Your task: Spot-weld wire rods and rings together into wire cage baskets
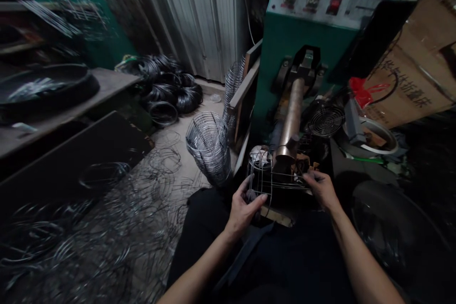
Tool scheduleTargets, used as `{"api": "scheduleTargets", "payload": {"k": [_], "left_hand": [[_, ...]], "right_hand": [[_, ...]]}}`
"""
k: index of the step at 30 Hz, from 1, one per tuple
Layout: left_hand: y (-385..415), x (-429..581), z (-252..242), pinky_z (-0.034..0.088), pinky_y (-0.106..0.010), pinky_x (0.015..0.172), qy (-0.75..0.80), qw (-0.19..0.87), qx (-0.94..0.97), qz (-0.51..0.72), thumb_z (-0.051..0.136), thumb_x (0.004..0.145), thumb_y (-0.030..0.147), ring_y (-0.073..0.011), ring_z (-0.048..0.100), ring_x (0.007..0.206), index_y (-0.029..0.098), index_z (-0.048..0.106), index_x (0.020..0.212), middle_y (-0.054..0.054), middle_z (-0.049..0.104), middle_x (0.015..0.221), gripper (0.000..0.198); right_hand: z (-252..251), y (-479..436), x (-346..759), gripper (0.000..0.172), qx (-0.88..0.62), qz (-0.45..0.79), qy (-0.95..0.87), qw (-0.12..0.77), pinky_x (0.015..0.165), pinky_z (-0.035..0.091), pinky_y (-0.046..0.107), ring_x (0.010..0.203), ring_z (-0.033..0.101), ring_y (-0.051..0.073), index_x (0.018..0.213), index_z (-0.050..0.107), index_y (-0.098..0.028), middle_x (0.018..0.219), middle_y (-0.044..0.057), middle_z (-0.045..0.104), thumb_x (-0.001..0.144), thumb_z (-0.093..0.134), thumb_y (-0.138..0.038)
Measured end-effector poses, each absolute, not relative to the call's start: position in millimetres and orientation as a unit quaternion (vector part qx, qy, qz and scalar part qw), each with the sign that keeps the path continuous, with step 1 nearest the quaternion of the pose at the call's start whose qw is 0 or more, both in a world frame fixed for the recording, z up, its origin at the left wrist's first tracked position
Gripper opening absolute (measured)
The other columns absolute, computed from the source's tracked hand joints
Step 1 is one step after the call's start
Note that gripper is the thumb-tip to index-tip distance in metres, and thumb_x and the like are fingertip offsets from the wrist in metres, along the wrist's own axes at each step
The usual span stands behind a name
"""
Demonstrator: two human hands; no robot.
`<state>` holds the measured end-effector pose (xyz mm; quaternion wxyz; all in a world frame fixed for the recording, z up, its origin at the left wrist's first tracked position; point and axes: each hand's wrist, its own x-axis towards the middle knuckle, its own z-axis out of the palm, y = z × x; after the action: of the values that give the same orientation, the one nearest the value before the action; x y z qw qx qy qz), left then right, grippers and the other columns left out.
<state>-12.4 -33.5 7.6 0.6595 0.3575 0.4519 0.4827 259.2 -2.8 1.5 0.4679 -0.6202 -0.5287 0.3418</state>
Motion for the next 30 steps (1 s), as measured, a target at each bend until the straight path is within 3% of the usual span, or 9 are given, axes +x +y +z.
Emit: {"api": "scheduleTargets", "payload": {"k": [18, 23, 26, 30], "left_hand": [[-26, -5, 3, 0.039, -0.019, 0.036, 0.423, 0.676, 0.350, 0.491, 0.084, 0.069, 0.042, -0.0067, 0.043, 0.036, 0.012, 0.042, 0.146, 0.012, 0.045, 0.052, 0.092], [-33, -2, 2, 0.039, -0.017, 0.041, 0.449, 0.657, 0.342, 0.500, 0.086, 0.067, 0.040, -0.0053, 0.043, 0.043, 0.013, 0.047, 0.142, 0.011, 0.047, 0.056, 0.088], [-44, -4, 9, 0.042, -0.017, 0.048, 0.453, 0.659, 0.332, 0.499, 0.087, 0.066, 0.038, -0.0062, 0.048, 0.050, 0.013, 0.050, 0.135, 0.010, 0.050, 0.060, 0.082], [-59, -25, 31, 0.051, -0.023, 0.058, 0.442, 0.694, 0.346, 0.451, 0.086, 0.067, 0.036, -0.0110, 0.060, 0.060, 0.015, 0.050, 0.130, 0.004, 0.059, 0.071, 0.075]], "right_hand": [[-3, 5, 265, 0.058, -0.615, 0.348, -0.511, 0.490, 0.054, 0.023, 0.026, 0.056, 0.027, 0.011, 0.054, 0.034, -0.021, 0.058, -0.005, 0.029, 0.074, 0.074, -0.057], [-4, -3, 262, 0.059, -0.608, 0.342, -0.507, 0.507, 0.054, 0.024, 0.026, 0.056, 0.027, 0.011, 0.053, 0.033, -0.021, 0.057, -0.005, 0.029, 0.073, 0.073, -0.059], [-5, -21, 264, 0.056, -0.611, 0.340, -0.509, 0.503, 0.054, 0.029, 0.026, 0.056, 0.033, 0.012, 0.053, 0.039, -0.020, 0.056, -0.004, 0.035, 0.076, 0.071, -0.061], [-1, -54, 277, 0.047, -0.590, 0.379, -0.549, 0.454, 0.066, 0.042, 0.029, 0.069, 0.052, 0.018, 0.065, 0.061, -0.018, 0.069, 0.003, 0.058, 0.084, 0.064, -0.061]]}}
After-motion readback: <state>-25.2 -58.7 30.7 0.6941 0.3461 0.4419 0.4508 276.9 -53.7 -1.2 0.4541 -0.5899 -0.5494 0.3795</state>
